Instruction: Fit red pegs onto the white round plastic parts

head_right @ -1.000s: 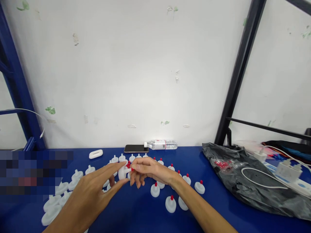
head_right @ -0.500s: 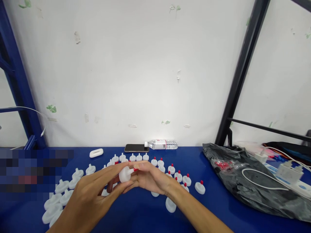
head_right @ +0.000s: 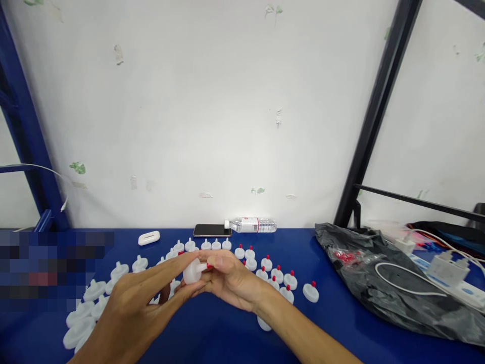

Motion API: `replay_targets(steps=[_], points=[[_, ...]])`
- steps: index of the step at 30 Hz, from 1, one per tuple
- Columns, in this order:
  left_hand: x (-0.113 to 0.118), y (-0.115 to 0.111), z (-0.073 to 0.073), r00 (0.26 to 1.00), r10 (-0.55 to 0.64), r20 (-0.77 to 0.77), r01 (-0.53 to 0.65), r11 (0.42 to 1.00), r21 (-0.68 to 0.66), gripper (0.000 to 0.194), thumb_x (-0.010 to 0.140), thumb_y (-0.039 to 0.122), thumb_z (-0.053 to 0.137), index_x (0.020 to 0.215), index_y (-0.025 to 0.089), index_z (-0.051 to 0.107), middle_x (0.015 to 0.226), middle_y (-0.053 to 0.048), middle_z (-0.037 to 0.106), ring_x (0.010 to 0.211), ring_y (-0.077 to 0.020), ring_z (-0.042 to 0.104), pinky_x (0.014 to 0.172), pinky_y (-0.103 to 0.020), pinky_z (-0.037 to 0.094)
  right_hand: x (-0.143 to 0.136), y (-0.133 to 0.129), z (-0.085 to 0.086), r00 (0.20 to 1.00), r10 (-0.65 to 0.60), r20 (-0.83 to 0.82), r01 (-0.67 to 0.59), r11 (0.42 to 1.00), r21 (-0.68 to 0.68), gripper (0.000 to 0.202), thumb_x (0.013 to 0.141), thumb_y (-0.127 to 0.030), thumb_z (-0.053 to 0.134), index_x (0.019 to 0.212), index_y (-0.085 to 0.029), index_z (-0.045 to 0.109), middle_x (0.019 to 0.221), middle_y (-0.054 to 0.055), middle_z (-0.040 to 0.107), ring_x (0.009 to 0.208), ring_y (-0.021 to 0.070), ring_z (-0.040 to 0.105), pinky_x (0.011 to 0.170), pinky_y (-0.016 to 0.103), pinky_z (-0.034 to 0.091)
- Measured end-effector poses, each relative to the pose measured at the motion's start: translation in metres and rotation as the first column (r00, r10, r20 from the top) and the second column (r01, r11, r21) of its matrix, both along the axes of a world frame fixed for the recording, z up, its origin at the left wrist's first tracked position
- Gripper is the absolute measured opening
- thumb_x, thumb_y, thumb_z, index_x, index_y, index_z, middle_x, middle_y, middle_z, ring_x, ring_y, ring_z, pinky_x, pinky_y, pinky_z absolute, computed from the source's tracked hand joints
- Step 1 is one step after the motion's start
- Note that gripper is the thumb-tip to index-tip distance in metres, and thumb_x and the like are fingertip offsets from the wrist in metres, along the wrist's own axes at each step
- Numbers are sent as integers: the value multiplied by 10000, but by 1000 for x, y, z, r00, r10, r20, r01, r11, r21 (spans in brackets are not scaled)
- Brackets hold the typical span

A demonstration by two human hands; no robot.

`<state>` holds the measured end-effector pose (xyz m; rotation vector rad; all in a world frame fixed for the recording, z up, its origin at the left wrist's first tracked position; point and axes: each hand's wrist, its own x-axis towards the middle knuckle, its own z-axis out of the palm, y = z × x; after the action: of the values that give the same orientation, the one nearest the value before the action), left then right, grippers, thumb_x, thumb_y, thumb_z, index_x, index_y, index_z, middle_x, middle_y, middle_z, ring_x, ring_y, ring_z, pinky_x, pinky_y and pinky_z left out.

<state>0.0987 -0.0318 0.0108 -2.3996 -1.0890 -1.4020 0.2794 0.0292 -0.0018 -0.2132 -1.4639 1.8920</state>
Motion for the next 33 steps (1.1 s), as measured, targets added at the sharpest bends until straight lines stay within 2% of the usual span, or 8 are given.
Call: replay_targets(steps=[4,9,13,22,26,30,32,33], points=[[1,0,1,999,-25,20,25,1000,-5,407,943,252,667,1336,317,581,993,46,780,594,-67,657,636,-168,569,0,-1,-1,1000,-16,-4,16,1000,23,614,812,-609,720,1139,-90,735,891,105,705,794,174,643,797,308,501],[1,-1,5,999,-33,31,33,999,6,420,940,264,672,1345,326,578,1059,39,785,558,-60,636,587,-167,561,-1,-3,1,999,-44,-6,44,998,49,581,798,-627,732,1058,-108,757,886,95,686,751,152,574,782,299,471],[2,-2,5,999,-36,28,36,999,5,386,949,263,658,1326,317,594,1037,30,791,584,-80,673,609,-183,583,-2,-5,3,997,-72,3,72,995,62,572,797,-634,726,1026,-111,763,886,96,680,745,156,545,756,302,451],[1,2,0,996,-43,73,36,995,94,336,937,244,673,1267,288,624,1085,13,791,691,-111,745,660,-188,606,-4,-11,5,993,-119,14,117,988,103,553,830,-611,691,1088,-125,747,940,98,677,874,205,607,833,330,442],[1,0,2,997,-35,73,32,998,49,362,941,272,671,1292,325,603,1087,36,785,676,-91,723,593,-168,567,-7,-11,4,990,-140,34,133,980,149,562,841,-647,641,1043,-132,738,911,90,671,835,199,614,829,345,459],[-2,1,3,996,89,8,-90,995,37,297,969,346,621,1264,318,613,871,61,774,493,-74,610,493,-187,498,-3,-5,9,971,-196,136,159,957,242,596,871,-678,561,1090,-139,695,871,82,659,744,191,633,766,378,507],[-3,4,1,977,211,-35,-205,971,122,285,998,386,560,1252,275,625,805,40,760,463,-89,598,489,-212,489,1,-1,14,929,-324,180,251,907,338,503,897,-609,591,1150,-178,653,890,60,656,736,178,641,725,353,512],[-4,5,1,960,275,-59,-262,950,169,303,1009,403,529,1245,246,635,820,15,765,461,-100,604,483,-229,483,3,-1,17,891,-415,184,318,859,400,433,899,-563,625,1136,-200,644,890,44,653,743,168,634,708,324,499]])
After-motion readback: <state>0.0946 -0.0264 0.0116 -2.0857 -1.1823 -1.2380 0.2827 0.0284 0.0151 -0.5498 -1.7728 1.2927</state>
